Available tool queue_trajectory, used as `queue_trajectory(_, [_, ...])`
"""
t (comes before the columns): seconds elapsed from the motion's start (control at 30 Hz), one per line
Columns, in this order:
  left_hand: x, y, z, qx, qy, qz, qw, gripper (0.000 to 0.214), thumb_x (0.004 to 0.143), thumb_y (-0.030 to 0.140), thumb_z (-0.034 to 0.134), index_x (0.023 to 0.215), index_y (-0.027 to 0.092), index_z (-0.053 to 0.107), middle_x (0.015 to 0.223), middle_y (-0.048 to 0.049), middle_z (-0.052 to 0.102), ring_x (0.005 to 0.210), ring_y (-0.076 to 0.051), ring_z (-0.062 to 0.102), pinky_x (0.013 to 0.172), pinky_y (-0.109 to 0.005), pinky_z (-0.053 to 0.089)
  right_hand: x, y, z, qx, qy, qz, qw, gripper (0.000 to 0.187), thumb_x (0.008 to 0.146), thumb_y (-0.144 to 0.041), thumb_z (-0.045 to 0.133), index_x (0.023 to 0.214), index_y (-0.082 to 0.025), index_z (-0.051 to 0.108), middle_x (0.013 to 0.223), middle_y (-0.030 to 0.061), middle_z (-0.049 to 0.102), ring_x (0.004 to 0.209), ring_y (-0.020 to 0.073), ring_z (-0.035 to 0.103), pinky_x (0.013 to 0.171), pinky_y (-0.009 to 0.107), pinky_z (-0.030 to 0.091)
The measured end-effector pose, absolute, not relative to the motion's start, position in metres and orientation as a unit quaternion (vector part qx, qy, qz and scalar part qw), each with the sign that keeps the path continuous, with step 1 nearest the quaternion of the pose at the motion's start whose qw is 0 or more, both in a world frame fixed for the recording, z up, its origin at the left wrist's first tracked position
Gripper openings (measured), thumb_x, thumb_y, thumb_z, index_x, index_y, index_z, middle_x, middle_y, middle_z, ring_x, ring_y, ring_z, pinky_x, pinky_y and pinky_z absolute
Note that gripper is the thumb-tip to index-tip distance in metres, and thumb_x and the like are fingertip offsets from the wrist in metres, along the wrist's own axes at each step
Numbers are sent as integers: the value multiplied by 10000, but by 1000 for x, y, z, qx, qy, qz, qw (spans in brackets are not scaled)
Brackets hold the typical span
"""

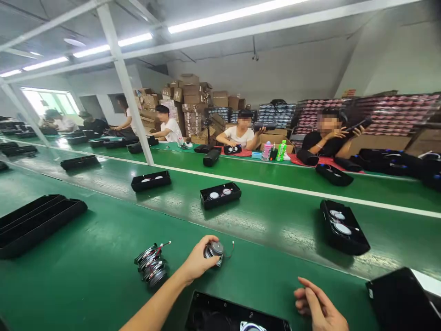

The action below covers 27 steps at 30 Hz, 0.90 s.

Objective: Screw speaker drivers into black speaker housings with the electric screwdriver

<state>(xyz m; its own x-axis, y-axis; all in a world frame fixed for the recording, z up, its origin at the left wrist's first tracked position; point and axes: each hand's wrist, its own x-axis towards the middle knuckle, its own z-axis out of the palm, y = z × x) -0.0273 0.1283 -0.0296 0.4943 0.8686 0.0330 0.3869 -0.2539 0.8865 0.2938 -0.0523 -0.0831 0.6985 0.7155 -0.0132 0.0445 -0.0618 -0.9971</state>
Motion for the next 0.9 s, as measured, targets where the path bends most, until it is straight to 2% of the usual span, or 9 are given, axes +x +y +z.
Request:
queue_trajectory(0.2, [-54,115,-17,825,438,181,308,446,1013,417,772,1381,189,662,1445,-118,647,1347,-330,619,1164,-608,500,280,-52,-77,-676,-296,265,620,796,791,-864,746,1109,-136,803,835,99,771,656,190,680,596,289,630])
queue_trajectory(0.3, [-53,119,-1,862,396,134,287,471,1007,403,774,1417,204,656,1474,-116,643,1399,-340,586,1202,-624,457,280,-53,-75,-683,-309,265,607,816,796,-872,735,1115,-123,797,843,115,774,655,193,680,584,290,620])
queue_trajectory(0.47, [-52,120,36,875,375,107,288,357,905,190,772,1258,208,722,1286,-88,746,1199,-289,693,1112,-516,544,282,-55,-62,-688,-342,262,584,799,853,-861,681,1129,-120,787,873,131,785,692,212,707,653,317,647])
queue_trajectory(0.57, [-57,92,65,866,378,131,300,409,936,190,713,1335,275,678,1332,-40,727,1108,-226,715,966,-388,606,270,-61,-36,-689,-373,264,562,730,902,-810,672,1189,-149,791,1008,141,816,854,235,762,831,332,664])
queue_trajectory(0.63, [-59,63,81,866,361,147,315,428,947,190,721,1347,334,665,1380,0,691,1147,-193,703,962,-330,604,252,-63,-9,-683,-408,277,538,592,972,-708,672,1243,-197,799,1071,106,821,922,214,757,916,310,633])
queue_trajectory(0.67, [-60,49,86,867,346,161,321,460,945,160,724,1355,356,658,1401,9,670,1180,-183,696,999,-320,593,240,-63,6,-672,-435,292,525,543,985,-681,674,1237,-220,811,1034,80,817,906,205,749,912,299,624])
queue_trajectory(0.73, [-62,25,92,872,321,179,323,530,941,112,733,1378,396,638,1408,24,649,1215,-169,688,1060,-304,570,216,-59,36,-634,-498,329,492,443,1011,-622,676,1215,-258,826,931,28,794,793,171,712,777,261,606])
queue_trajectory(0.8, [-63,12,91,880,306,186,311,588,945,85,732,1415,416,607,1402,26,650,1219,-164,693,1076,-289,563,195,-51,59,-563,-611,337,443,351,1090,-470,611,1273,-226,786,885,11,761,726,145,676,704,248,570])
queue_trajectory(0.9, [-66,6,83,888,303,202,281,586,936,54,705,1412,376,592,1380,7,677,1216,-183,708,1045,-282,582,173,-41,76,-515,-655,311,457,267,1109,-350,587,1022,-212,798,866,9,720,771,131,654,739,237,529])
